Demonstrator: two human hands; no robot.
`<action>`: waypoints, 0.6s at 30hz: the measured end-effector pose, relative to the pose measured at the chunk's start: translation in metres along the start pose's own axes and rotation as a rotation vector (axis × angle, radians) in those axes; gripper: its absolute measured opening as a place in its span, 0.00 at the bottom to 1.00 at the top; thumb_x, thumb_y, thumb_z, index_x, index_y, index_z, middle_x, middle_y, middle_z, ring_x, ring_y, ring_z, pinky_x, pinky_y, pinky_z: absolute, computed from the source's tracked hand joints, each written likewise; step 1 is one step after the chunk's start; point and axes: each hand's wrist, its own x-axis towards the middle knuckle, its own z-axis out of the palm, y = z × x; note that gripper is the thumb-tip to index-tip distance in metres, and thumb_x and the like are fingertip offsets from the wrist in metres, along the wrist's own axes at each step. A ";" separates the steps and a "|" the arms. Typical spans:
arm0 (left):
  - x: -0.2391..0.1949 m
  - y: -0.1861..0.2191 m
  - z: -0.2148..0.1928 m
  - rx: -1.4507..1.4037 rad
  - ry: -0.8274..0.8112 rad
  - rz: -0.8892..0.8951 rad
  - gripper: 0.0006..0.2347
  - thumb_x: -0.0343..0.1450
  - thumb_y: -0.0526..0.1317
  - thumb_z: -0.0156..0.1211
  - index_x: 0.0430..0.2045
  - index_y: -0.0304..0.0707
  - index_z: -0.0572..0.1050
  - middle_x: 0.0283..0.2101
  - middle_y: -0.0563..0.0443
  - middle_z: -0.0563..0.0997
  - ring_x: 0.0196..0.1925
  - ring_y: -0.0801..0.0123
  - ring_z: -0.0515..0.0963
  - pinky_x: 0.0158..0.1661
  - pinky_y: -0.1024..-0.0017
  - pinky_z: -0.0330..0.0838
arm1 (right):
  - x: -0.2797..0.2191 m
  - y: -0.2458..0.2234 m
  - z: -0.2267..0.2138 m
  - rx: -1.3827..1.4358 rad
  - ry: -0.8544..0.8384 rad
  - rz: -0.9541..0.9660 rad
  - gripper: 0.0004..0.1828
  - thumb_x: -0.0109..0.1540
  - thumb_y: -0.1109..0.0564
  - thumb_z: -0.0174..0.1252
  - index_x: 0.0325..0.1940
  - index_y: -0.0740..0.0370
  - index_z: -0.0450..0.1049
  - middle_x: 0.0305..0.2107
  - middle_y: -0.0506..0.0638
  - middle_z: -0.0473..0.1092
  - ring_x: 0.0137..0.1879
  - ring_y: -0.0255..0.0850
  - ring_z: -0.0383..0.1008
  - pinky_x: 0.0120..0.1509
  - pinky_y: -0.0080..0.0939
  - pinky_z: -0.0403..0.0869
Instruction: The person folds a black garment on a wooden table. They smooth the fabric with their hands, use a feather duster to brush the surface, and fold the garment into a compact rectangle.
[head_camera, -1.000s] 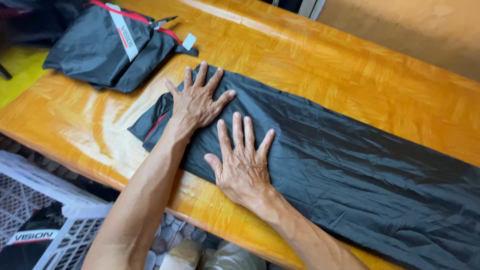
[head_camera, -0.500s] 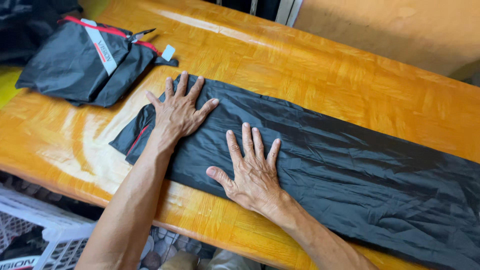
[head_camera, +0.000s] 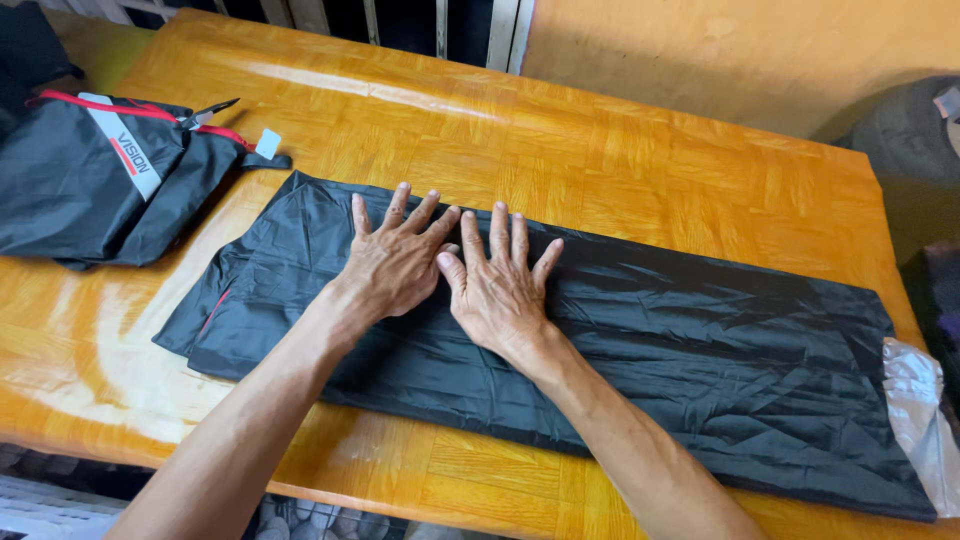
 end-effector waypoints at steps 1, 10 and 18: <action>0.003 -0.001 0.005 -0.035 -0.050 -0.024 0.24 0.78 0.56 0.35 0.72 0.64 0.56 0.78 0.54 0.54 0.80 0.45 0.45 0.64 0.18 0.34 | 0.006 0.009 0.007 -0.030 -0.030 0.047 0.40 0.71 0.31 0.26 0.81 0.54 0.45 0.77 0.67 0.37 0.82 0.64 0.32 0.70 0.92 0.31; -0.005 0.012 -0.015 -0.130 -0.077 -0.102 0.30 0.74 0.66 0.36 0.73 0.67 0.55 0.79 0.57 0.52 0.81 0.47 0.42 0.65 0.20 0.27 | 0.000 0.057 0.013 -0.089 0.003 0.062 0.43 0.71 0.29 0.27 0.80 0.62 0.48 0.77 0.64 0.42 0.82 0.59 0.38 0.77 0.80 0.38; -0.015 0.022 -0.039 -0.110 -0.122 -0.169 0.36 0.69 0.71 0.41 0.74 0.64 0.55 0.79 0.55 0.53 0.81 0.44 0.41 0.64 0.18 0.28 | -0.009 0.087 0.020 -0.194 0.006 0.228 0.48 0.68 0.23 0.25 0.81 0.59 0.43 0.78 0.63 0.37 0.83 0.60 0.33 0.76 0.84 0.36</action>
